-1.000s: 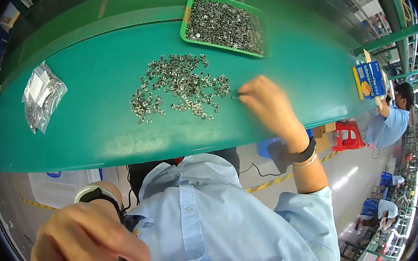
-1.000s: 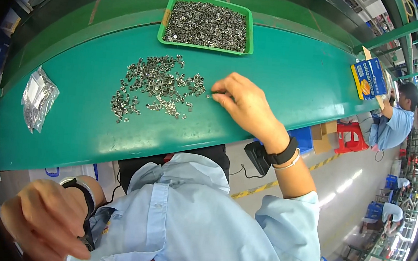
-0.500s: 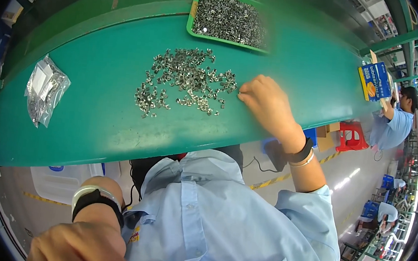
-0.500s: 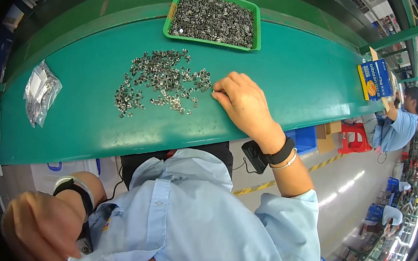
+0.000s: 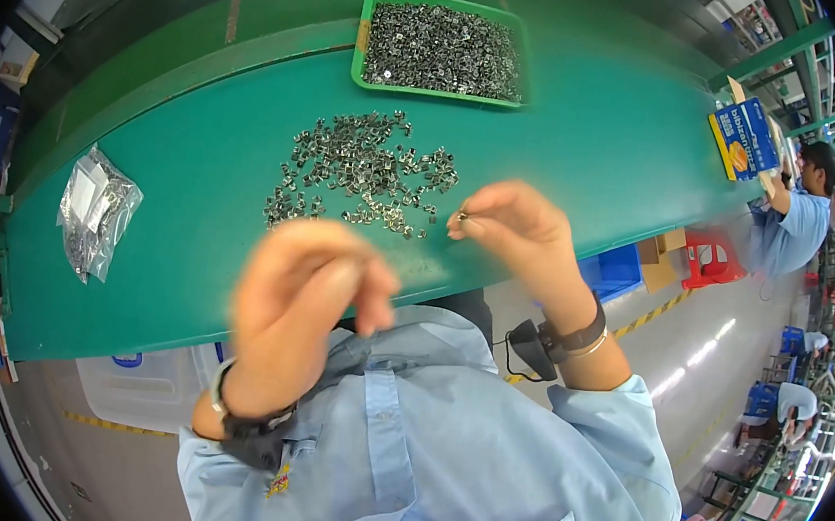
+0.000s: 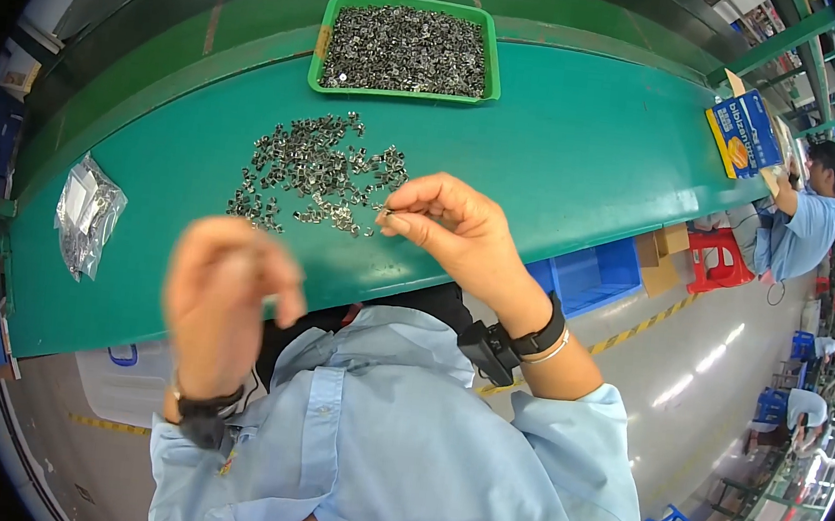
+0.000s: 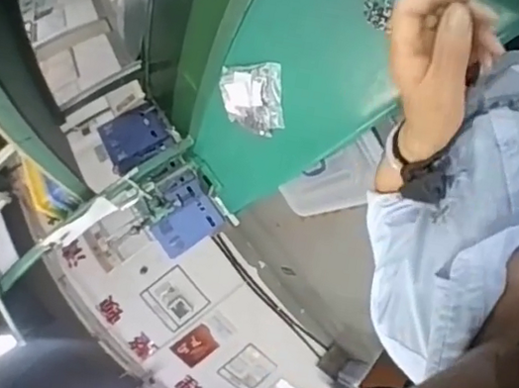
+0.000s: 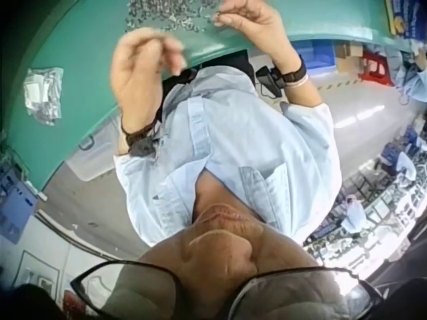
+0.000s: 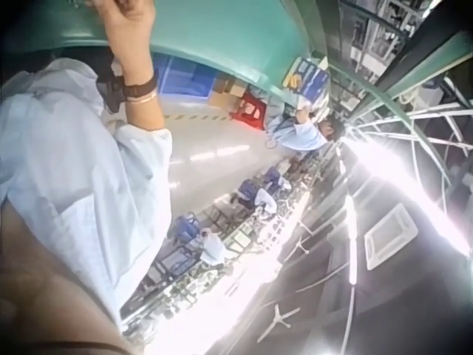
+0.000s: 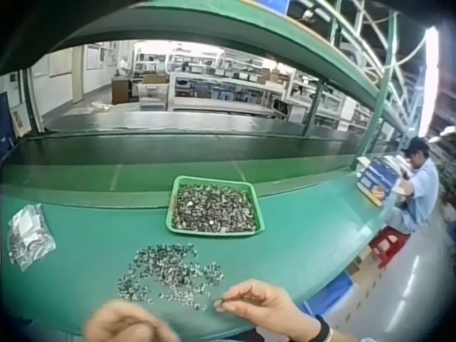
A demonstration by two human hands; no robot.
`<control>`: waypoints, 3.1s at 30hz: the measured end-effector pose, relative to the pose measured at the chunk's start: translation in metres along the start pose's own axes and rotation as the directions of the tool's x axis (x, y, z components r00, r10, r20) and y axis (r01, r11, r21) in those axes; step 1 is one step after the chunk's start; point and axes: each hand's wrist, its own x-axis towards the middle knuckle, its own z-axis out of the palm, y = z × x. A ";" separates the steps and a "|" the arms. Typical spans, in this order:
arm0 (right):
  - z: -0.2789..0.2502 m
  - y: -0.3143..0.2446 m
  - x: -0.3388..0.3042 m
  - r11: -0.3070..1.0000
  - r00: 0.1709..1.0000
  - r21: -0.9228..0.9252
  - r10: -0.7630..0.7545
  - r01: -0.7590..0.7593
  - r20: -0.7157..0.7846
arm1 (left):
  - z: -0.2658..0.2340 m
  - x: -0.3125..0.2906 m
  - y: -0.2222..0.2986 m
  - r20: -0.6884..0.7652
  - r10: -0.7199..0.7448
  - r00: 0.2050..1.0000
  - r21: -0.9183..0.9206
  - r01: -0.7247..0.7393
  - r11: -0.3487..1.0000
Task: The person picks up a metal clip from the table by hand, inspects it, and places it into a green tray. This process is repeated for other metal clips on the table.
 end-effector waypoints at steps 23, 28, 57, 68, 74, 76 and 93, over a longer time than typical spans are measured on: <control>0.020 0.018 -0.006 0.669 0.858 -0.581 -0.502 0.464 0.107 | 0.011 0.007 -0.072 0.028 -0.336 0.942 -0.291 0.329 0.898; 0.018 0.022 -0.008 0.656 0.846 -0.579 -0.519 0.484 0.120 | 0.013 0.008 -0.069 0.026 -0.369 0.929 -0.292 0.361 0.886; 0.018 0.024 -0.018 0.669 0.808 -0.509 -0.581 0.541 0.095 | 0.013 0.010 -0.086 0.191 -0.316 0.929 -0.544 0.368 0.754; 0.006 0.021 -0.018 0.586 0.783 -0.572 -0.597 0.574 0.174 | 0.016 0.012 -0.074 0.123 -0.380 0.917 -0.303 0.399 0.865; 0.014 0.018 -0.019 0.698 0.806 -0.461 -0.588 0.548 0.068 | 0.020 0.008 -0.079 0.233 -0.353 0.906 -0.561 0.422 0.712; 0.014 0.018 -0.019 0.701 0.800 -0.437 -0.594 0.564 0.081 | 0.020 0.008 -0.082 0.262 -0.337 0.904 -0.611 0.426 0.667; 0.012 0.013 -0.020 0.591 0.774 -0.528 -0.587 0.610 0.237 | 0.012 0.005 -0.070 0.192 -0.402 0.895 -0.332 0.444 0.832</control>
